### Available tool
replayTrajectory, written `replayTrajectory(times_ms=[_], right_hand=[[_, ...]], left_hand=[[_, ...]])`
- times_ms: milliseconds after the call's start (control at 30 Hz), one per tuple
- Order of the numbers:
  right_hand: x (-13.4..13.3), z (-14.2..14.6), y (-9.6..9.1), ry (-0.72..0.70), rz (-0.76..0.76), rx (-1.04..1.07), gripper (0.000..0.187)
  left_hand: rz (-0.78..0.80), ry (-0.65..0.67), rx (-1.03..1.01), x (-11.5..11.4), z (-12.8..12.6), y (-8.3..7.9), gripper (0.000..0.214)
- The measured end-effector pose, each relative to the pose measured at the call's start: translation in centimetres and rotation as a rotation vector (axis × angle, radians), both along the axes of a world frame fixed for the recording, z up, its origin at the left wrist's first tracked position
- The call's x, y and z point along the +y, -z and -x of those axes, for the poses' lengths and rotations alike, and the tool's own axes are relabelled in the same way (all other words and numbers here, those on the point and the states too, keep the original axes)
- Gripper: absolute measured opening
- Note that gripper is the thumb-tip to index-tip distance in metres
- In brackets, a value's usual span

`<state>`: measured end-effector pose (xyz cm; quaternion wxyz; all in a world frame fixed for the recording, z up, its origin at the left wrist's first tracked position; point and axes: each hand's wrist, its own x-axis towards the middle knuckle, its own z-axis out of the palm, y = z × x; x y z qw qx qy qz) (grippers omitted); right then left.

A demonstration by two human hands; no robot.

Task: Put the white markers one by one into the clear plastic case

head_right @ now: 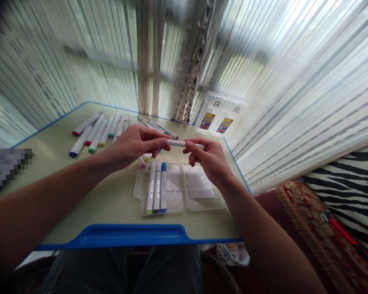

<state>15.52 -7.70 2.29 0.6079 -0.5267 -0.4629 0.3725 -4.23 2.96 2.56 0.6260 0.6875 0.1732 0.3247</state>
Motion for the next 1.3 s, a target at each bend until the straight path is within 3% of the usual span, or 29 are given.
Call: replayTrajectory(times_ms=[400,733,900,1300], right_hand=[[-0.3,0.5,0.2,-0.008,-0.028,-0.193,0.028],[-0.7,0.9,-0.2,0.109,-0.017,-0.466,0.042],[-0.7,1.0,-0.2,0.131,-0.015,-0.48,0.044],[-0.5,1.1,-0.2,0.052,-0.026,-0.306,0.034]], left_hand=[[-0.033,0.002,0.015,0.1,-0.1,0.5,0.027],[-0.062,0.144,0.063,-0.6,-0.6,1.0,0.03],[-0.093,0.178,0.055,-0.3,-0.5,1.5,0.028],[-0.067,-0.029,0.033,-0.4,-0.8,0.7,0.007]])
